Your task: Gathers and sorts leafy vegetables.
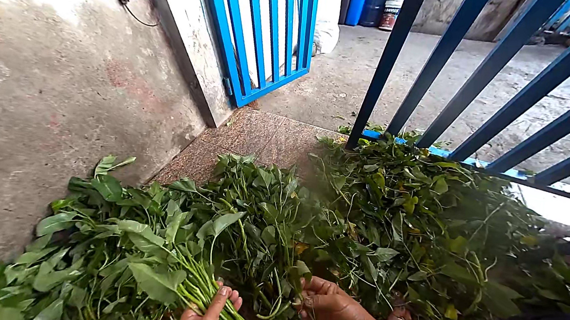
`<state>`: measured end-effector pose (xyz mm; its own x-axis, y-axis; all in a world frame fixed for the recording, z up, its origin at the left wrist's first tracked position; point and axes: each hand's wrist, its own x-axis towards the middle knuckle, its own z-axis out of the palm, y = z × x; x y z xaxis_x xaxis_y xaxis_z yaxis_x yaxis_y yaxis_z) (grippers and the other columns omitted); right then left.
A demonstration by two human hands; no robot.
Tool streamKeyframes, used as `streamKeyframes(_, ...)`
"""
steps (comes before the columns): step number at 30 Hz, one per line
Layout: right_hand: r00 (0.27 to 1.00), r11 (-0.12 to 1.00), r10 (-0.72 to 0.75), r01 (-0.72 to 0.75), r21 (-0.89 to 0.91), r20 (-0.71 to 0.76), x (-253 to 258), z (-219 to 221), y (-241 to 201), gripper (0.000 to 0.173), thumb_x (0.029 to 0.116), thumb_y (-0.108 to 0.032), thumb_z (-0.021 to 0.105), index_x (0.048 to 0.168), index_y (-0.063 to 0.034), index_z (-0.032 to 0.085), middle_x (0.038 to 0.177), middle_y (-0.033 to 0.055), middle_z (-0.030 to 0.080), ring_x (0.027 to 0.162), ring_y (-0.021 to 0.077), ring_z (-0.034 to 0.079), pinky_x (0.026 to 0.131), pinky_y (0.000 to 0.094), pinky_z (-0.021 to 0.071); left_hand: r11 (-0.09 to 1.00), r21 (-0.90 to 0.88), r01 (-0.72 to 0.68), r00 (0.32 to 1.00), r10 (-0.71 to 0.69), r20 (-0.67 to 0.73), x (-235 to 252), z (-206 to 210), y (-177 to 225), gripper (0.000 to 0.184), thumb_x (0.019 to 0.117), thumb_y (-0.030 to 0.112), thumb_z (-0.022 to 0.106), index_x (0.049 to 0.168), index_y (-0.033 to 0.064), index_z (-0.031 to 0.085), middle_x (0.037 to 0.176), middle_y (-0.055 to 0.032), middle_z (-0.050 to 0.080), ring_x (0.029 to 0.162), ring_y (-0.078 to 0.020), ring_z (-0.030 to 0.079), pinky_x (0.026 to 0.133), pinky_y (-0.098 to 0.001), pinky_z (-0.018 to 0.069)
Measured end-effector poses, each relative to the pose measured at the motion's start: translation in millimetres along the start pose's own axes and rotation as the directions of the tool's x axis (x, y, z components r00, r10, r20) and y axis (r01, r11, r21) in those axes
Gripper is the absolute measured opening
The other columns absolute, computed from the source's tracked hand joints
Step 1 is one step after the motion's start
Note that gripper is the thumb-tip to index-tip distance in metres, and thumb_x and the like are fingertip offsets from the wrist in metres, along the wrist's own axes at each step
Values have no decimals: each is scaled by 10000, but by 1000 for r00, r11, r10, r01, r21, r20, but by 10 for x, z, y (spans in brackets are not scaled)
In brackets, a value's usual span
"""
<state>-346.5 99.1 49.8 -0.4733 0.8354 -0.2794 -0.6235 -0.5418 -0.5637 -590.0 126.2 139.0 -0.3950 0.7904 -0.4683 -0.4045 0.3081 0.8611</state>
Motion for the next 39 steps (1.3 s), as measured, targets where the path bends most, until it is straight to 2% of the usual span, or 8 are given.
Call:
streamKeyframes(9,984,935,178,-173,-309,-10,-370,-196,-20,180,935,-54,599,1073,-118,696,959,68,722,814,179,692,744,377,589,996,-39,-78,995,76,-60,63,-124,98,135,998,-87,535,1127,-46,550,762,-91,683,641,-204,722,637,-368,658)
streamKeyframes(10,958,792,268,-281,-542,-105,-437,-220,-78,175,927,-68,599,1078,-65,687,929,93,712,786,188,680,731,379,580,995,-40,-97,993,94,-65,72,-145,106,135,997,-89,535,1124,-45,550,766,-85,683,641,-199,721,636,-362,658)
streamKeyframes(13,726,-119,440,-536,-836,-528,-327,-265,-172,296,963,-196,692,1201,-25,733,1185,246,700,1124,428,649,968,648,493,984,-9,-178,981,177,-85,130,-190,122,158,979,-108,544,1123,-43,543,769,-79,693,632,-185,724,618,-344,658)
streamKeyframes(15,740,-295,252,-554,-778,-623,-125,-332,-134,327,941,-237,684,1187,-27,729,1283,298,636,1270,523,543,996,744,443,977,12,-212,972,212,-98,153,-194,112,150,982,-104,544,1118,-43,541,767,-75,689,634,-181,723,617,-341,656)
streamKeyframes(19,939,-115,69,-328,-938,-337,640,-297,-150,350,1032,-194,508,1326,-109,678,1329,214,623,1216,389,618,1025,599,493,979,3,-202,976,202,-78,172,-121,102,146,985,-106,541,1117,-46,546,770,-87,698,653,-194,732,638,-357,662)
streamKeyframes(22,959,74,39,-282,-957,-280,1314,-310,-17,459,1023,-105,496,1476,-39,531,1477,259,500,1316,395,552,1104,553,452,990,-32,-140,989,139,-48,179,-47,107,137,1003,-92,509,1130,-42,525,780,-94,697,670,-201,735,666,-369,663)
streamKeyframes(30,551,480,-90,-706,-521,-829,2009,-335,-59,585,973,-278,632,1473,-17,478,1485,280,483,1371,401,511,1100,556,456,991,-58,-119,990,113,-85,222,-21,148,109,1015,-65,503,1112,-24,534,792,-82,701,692,-200,740,688,-369,663)
streamKeyframes(39,824,563,-365,-175,-808,-433,1118,84,-174,337,993,-300,606,1170,-22,676,1143,169,653,1047,271,644,934,439,535,991,-65,-113,990,107,-86,175,35,128,109,1019,-70,492,1111,-31,535,780,-87,693,676,-201,734,678,-368,662)
